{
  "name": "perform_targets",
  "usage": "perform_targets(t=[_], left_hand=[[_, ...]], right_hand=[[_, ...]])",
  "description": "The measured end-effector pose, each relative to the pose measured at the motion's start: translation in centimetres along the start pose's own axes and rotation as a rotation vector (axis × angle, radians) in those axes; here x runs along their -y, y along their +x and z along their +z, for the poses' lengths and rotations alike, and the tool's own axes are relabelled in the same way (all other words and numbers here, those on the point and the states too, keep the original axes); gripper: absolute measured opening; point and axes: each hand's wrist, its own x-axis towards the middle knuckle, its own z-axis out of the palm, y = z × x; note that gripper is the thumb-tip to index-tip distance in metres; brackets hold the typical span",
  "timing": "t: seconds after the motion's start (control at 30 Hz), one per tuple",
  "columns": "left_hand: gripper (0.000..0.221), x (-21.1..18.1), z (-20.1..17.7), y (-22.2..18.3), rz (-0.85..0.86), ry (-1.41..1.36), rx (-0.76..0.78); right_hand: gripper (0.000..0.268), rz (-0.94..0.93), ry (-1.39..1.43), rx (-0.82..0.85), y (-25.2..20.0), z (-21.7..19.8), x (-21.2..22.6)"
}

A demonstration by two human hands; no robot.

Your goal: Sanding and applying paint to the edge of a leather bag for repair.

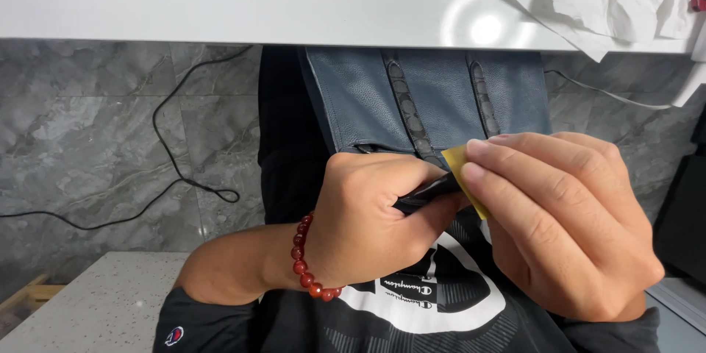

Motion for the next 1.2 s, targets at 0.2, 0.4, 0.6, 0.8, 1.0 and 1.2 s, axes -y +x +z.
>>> perform_targets(t=[0.2, 0.4, 0.6, 0.8, 1.0, 1.2], left_hand=[[0.01, -0.1, -0.1, 0.0, -0.029, 0.007, 0.031], [0.013, 0.3, 0.2, -0.3, 0.058, 0.045, -0.023], [0.011, 0.4, 0.6, -0.5, 0.06, 0.03, -0.019], [0.013, 0.6, 0.5, -0.6, 0.133, 0.081, -0.028], [0.015, 1.0, 0.2, -0.7, 0.187, 0.085, -0.015], [0.02, 1.1, 0.2, -0.8, 0.219, 0.115, -0.024]], right_hand=[[0.014, 0.07, -0.113, -0.004, -0.7, -0.1, -0.3], [0.017, -0.026, -0.005, -0.029, -1.0, 0.3, -0.4], [0.017, -0.03, -0.007, -0.052, -1.4, 0.5, -0.2], [0.017, 0.011, 0.03, -0.035, -1.6, 0.5, -0.2], [0.02, -0.132, 0.044, -0.006, -1.7, 0.4, -0.6], [0.018, 0.023, 0.074, -0.068, -2.3, 0.5, -0.5]])
